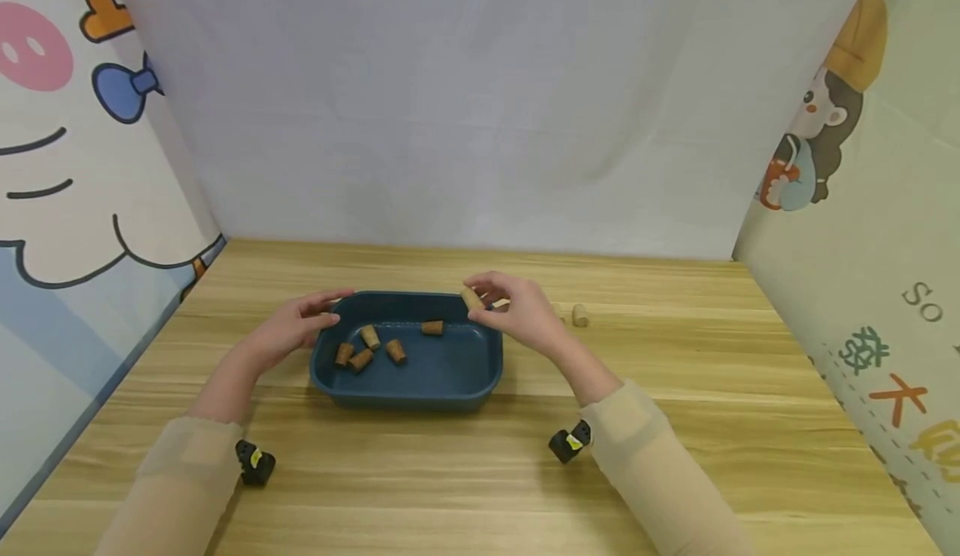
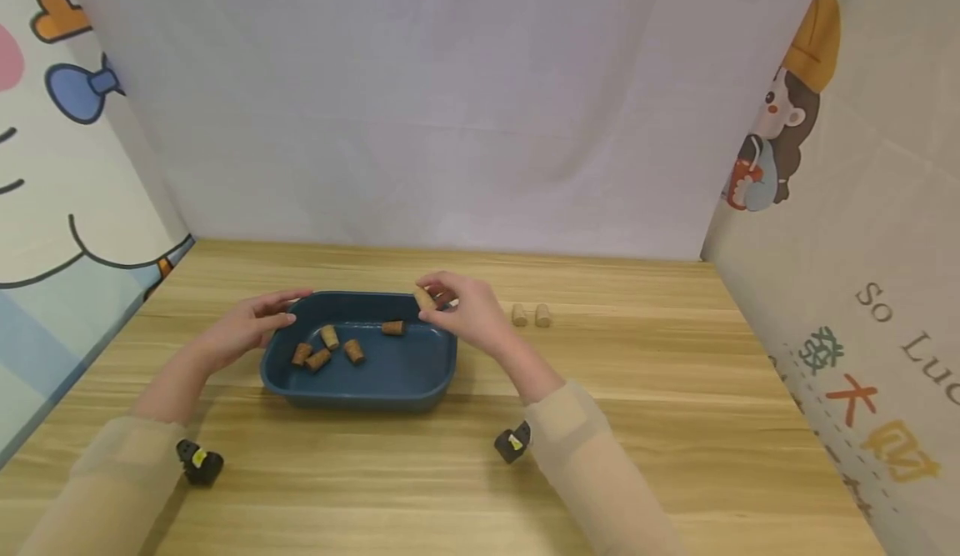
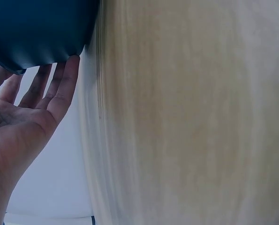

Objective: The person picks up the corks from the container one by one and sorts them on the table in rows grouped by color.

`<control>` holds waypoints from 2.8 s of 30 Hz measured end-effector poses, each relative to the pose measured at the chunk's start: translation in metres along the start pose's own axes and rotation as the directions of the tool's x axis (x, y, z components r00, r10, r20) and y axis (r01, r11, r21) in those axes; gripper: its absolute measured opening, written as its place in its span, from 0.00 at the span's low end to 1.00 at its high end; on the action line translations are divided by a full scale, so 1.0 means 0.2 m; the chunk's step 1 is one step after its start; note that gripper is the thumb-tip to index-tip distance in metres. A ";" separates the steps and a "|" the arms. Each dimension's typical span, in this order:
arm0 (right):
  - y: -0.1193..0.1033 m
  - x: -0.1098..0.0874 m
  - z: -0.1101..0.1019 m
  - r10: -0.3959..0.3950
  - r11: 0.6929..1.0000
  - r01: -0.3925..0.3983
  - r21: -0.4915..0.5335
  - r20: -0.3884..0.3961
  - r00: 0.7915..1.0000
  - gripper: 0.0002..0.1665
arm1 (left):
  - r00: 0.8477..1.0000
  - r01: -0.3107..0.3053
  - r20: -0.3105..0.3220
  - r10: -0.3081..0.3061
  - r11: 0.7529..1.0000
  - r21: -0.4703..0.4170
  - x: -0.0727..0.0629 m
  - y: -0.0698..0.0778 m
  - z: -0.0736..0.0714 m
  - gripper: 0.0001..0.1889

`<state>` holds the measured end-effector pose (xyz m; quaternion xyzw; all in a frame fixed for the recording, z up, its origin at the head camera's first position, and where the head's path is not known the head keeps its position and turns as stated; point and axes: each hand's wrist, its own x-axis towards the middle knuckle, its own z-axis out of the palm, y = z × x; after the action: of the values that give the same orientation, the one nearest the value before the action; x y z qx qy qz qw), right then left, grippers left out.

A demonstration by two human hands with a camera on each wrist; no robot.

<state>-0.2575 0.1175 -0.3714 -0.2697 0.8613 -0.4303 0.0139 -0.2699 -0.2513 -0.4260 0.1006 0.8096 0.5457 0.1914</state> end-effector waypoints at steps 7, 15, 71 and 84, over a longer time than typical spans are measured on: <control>0.00 -0.05 -0.06 -0.002 1.000 0.001 -0.022 -0.038 0.999 0.24 | 1.000 0.001 0.001 -0.001 1.000 0.013 0.00 0.00 0.00 0.28; -0.01 -0.11 -0.15 -0.040 0.995 0.030 -0.092 -0.115 0.993 0.23 | 1.000 0.001 0.008 -0.002 1.000 0.016 0.00 0.00 -0.01 0.29; 0.58 -0.44 -0.51 0.297 0.921 -0.345 -0.182 -0.245 0.923 0.27 | 1.000 0.013 0.018 -0.014 1.000 0.020 -0.01 0.00 -0.01 0.28; 0.71 -0.39 -0.51 0.328 0.917 -0.358 -0.174 -0.178 0.928 0.24 | 1.000 0.012 0.018 -0.013 1.000 0.015 -0.01 0.01 -0.01 0.28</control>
<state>-0.2817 0.2982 -0.4292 -0.0822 0.9335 -0.3491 -0.0012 -0.2696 -0.2536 -0.4236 0.1019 0.8126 0.5373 0.2013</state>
